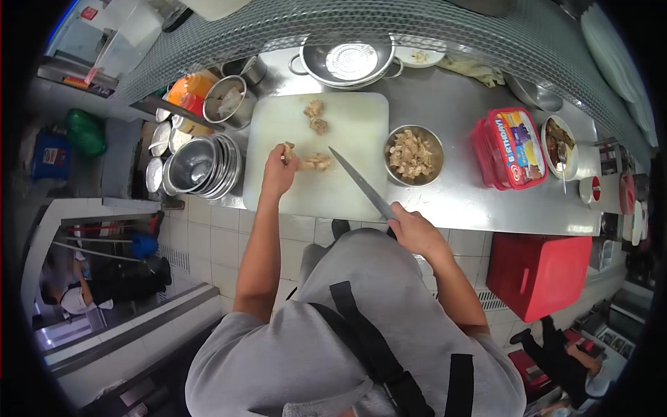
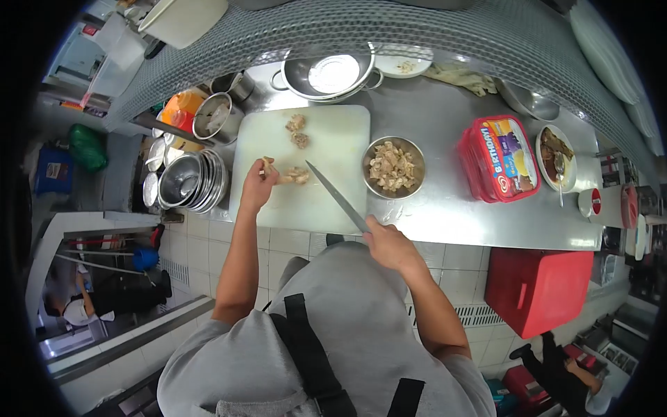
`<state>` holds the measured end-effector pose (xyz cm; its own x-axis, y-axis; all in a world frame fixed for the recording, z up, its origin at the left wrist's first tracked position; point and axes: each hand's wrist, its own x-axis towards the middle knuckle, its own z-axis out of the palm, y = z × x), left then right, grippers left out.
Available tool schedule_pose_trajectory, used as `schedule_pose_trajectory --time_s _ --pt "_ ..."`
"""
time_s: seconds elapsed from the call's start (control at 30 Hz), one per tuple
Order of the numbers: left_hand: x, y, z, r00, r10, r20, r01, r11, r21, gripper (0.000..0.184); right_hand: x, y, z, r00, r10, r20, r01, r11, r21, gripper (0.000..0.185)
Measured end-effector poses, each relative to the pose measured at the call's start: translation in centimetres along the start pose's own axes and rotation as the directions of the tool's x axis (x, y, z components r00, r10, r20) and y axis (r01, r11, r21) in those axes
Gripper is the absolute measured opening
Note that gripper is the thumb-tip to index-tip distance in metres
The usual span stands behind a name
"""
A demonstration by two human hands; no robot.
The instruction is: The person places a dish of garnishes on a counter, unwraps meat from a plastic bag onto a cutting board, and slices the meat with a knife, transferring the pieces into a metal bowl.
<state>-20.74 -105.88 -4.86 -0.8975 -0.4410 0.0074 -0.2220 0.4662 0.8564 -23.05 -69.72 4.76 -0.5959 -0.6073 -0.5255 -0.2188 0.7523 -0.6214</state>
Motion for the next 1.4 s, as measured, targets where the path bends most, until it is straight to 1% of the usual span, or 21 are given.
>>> schedule_pose_trajectory --time_s 0.07,0.2,0.27,0.3,0.33,0.37,0.4,0.43,0.5,0.53,0.6,0.73,0.8,0.87,0.93,1.03,1.2,1.27,1.3,1.37,1.4 --pt "-1.0 0.2 -1.4 0.993 -0.03 -0.114 0.021 0.997 -0.079 0.026 0.1 -0.9 -0.1 0.997 -0.002 0.08 0.004 1.0 -0.023 0.03" --pt "-3.1 -0.6 -2.3 0.99 -0.118 -0.082 0.106 0.985 -0.133 0.021 1.9 -1.5 0.8 0.979 -0.088 0.186 0.105 0.991 -0.083 0.029" --pt "-3.9 -1.6 -1.0 0.958 -0.128 -0.256 0.076 0.976 -0.205 0.016 3.6 -1.7 1.5 0.986 -0.062 0.155 0.085 0.986 -0.147 0.027" --pt "-4.8 -1.4 -0.7 0.939 -0.223 -0.263 0.173 0.964 -0.202 0.016 4.1 -2.1 1.4 0.984 -0.065 0.163 0.091 0.984 -0.156 0.027" --pt "-5.7 -1.2 -0.7 0.934 -0.232 -0.271 0.18 0.962 -0.205 0.016 4.4 -2.7 1.5 0.994 0.02 0.108 0.001 0.982 -0.189 0.026" --pt "-6.3 -0.2 -0.8 0.908 -0.312 -0.279 0.262 0.944 -0.202 0.018 4.6 -3.5 1.5 0.994 0.102 0.047 -0.09 0.972 -0.217 0.025" --pt "-6.9 0.3 -0.9 0.876 -0.391 -0.284 0.344 0.917 -0.201 0.019 4.6 -4.0 1.8 0.993 0.101 0.054 -0.086 0.971 -0.224 0.025" --pt "-7.5 0.5 -1.0 0.871 -0.4 -0.286 0.351 0.913 -0.207 0.019 4.4 -4.3 2.2 0.998 0.044 0.036 -0.035 0.974 -0.225 0.024" --pt "-8.1 0.6 -1.0 0.925 -0.285 -0.253 0.263 0.958 -0.115 0.02 4.2 -5.7 2.6 1.0 -0.009 0.017 0.013 0.972 -0.235 0.024" --pt "-8.2 0.5 -0.9 0.923 -0.291 -0.252 0.268 0.956 -0.123 0.02 4.2 -6.6 3.0 0.999 -0.025 0.021 0.029 0.965 -0.26 0.023" --pt "-8.1 0.5 -0.9 0.975 -0.023 -0.219 0.036 0.998 0.055 0.023 4.1 -8.6 3.3 0.999 -0.039 0.03 0.046 0.955 -0.293 0.022" --pt "-7.6 1.6 -0.1 0.987 -0.019 -0.159 0.037 0.994 0.108 0.026 4.6 -11.4 3.8 0.999 -0.034 -0.001 0.033 0.963 -0.268 0.018" --pt "-7.4 2.4 1.0 0.989 0.026 -0.147 -0.011 0.995 0.102 0.022 4.7 -11.9 4.0 0.999 -0.033 -0.028 0.024 0.965 -0.26 0.018" --pt "-7.9 3.2 1.4 0.99 -0.019 -0.138 0.027 0.998 0.051 0.021 4.9 -11.9 4.4 0.997 0.064 -0.052 -0.075 0.967 -0.244 0.017" --pt "-8.8 3.5 1.6 0.972 0.064 -0.225 -0.029 0.988 0.155 0.02 5.2 -10.8 5.6 0.997 0.057 -0.053 -0.068 0.967 -0.247 0.017" --pt "-10.0 2.2 2.0 0.978 0.106 -0.18 -0.079 0.985 0.15 0.021 5.8 -8.6 7.8 0.997 0.047 -0.063 -0.061 0.966 -0.25 0.017" --pt "-9.9 1.8 1.9 0.978 0.183 -0.096 -0.167 0.973 0.157 0.024 4.8 -10.7 6.7 0.995 0.06 -0.08 -0.076 0.975 -0.207 0.021" --pt "-9.6 1.7 1.8 0.971 0.223 -0.09 -0.203 0.96 0.193 0.025 4.5 -11.6 6.7 0.986 0.046 -0.163 -0.069 0.988 -0.14 0.024" --pt "-9.7 1.8 1.8 0.976 0.192 -0.099 -0.173 0.97 0.171 0.027 4.7 -10.9 7.4 0.985 0.05 -0.165 -0.073 0.988 -0.134 0.024" --pt "-9.9 2.3 1.7 0.981 0.165 -0.104 -0.149 0.978 0.146 0.028 5.5 -8.9 8.8 0.995 0.09 -0.049 -0.097 0.978 -0.184 0.023" --pt "-10.5 2.8 1.5 0.976 0.169 -0.139 -0.141 0.972 0.189 0.029 5.4 -8.4 9.2 0.994 0.097 -0.051 -0.105 0.978 -0.18 0.023"
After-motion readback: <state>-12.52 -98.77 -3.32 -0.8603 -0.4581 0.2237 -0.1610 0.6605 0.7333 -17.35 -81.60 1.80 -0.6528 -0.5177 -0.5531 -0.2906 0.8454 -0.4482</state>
